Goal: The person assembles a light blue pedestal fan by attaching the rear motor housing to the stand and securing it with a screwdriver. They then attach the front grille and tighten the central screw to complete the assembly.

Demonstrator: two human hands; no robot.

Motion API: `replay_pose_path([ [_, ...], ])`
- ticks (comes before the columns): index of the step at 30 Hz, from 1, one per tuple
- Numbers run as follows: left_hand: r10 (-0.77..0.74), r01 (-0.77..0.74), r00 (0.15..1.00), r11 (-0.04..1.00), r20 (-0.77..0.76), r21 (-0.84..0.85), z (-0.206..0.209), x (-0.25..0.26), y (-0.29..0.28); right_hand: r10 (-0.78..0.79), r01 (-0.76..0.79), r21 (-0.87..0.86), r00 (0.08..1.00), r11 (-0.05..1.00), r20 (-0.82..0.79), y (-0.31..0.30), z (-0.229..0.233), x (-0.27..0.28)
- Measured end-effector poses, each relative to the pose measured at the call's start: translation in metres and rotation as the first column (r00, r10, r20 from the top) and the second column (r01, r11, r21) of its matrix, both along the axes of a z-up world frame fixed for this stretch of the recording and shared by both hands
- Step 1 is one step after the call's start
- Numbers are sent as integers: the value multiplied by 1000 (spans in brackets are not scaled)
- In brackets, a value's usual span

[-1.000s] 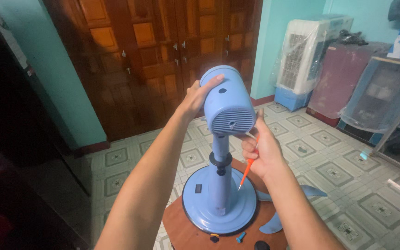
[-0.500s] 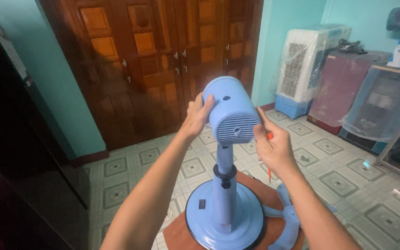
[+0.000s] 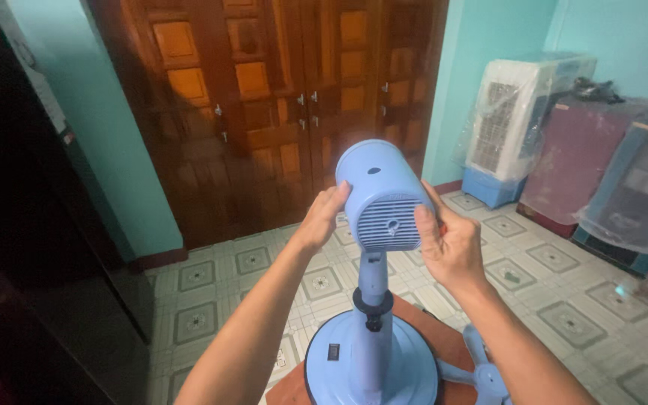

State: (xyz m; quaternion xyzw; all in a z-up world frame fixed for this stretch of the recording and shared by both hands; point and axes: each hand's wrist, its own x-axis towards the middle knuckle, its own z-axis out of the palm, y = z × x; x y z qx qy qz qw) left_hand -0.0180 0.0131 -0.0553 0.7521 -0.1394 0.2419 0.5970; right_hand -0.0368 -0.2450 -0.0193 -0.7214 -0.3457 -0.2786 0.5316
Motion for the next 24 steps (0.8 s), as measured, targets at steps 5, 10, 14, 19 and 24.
replay_pose_path([
  [5, 26, -39, 981, 997, -191, -64, 14, 1, -10, 13, -14, 37, 1000, 999, 7, 3, 15, -1],
  [10, 88, -133, 874, 989, -478, -60, 38, -8, -13, 4, -2, 29, 999, 1000, -54, 10, 28, 1],
  [14, 57, -99, 826, 994, -561, -44, 52, -9, -18, -37, 32, -40, 990, 999, -137, 13, 39, 9],
  [19, 38, -86, 771, 995, -636, -45, 52, -6, -15, -3, -3, -34, 986, 999, -169, 19, 45, 13],
  [24, 71, -82, 787, 997, -613, 9, 48, -4, -10, 15, -25, -46, 980, 999, -197, 15, 46, 11],
])
